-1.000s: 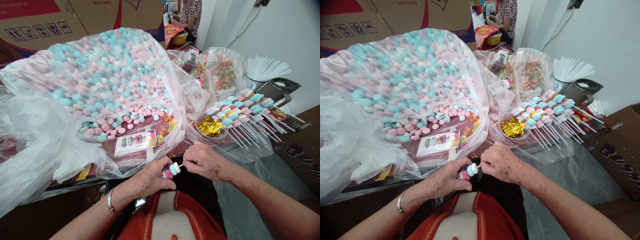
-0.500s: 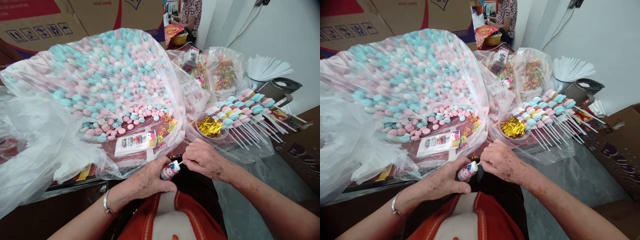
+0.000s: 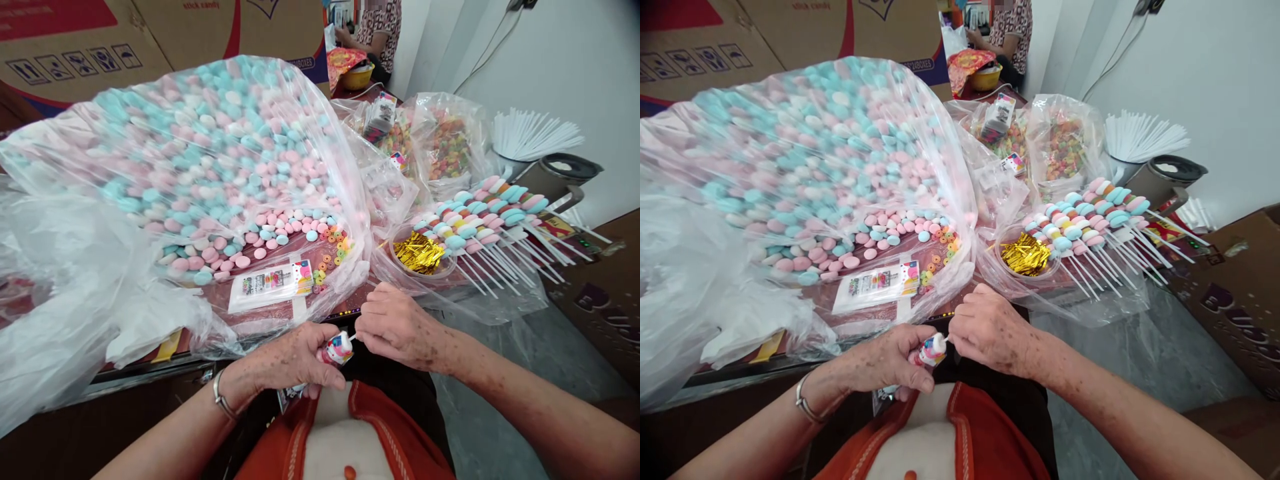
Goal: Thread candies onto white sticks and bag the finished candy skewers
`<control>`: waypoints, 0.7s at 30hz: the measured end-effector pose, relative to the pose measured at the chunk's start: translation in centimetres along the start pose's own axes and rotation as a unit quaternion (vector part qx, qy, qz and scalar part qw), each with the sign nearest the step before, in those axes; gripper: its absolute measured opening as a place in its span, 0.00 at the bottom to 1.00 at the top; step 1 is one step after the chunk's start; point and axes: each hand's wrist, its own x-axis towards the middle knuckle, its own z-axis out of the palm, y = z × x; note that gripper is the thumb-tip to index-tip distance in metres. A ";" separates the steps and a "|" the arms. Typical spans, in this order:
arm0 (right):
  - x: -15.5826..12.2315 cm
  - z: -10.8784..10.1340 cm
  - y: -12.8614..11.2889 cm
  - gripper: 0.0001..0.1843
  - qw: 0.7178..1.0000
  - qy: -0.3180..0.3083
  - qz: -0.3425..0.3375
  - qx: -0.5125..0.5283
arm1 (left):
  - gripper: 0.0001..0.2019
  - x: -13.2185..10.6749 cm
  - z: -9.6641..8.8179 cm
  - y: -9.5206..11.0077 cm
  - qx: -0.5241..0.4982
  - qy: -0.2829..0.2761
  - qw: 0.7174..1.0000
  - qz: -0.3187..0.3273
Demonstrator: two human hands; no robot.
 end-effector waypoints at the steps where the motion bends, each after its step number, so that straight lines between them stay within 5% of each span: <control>1: 0.0 0.0 0.1 0.13 1.000 -0.003 0.016 0.014 | 0.19 0.0 0.1 0.1 0.027 0.007 1.000 -0.003; 5: 0.0 -0.8 0.6 0.13 0.995 -0.027 0.079 0.054 | 0.12 -0.7 0.1 0.8 0.171 0.064 0.983 -0.009; 10: 0.3 -1.0 0.3 0.13 0.983 -0.079 0.142 0.090 | 0.11 -1.0 0.4 1.2 0.288 0.139 0.946 0.060; 16: 0.6 1.0 -1.1 0.12 0.994 -0.073 0.075 0.028 | 0.12 0.5 1.5 0.8 0.227 0.134 0.960 0.098; 21: 0.4 -0.5 0.3 0.08 0.994 0.031 0.092 -0.041 | 0.17 0.6 1.7 1.4 0.029 0.108 0.991 0.078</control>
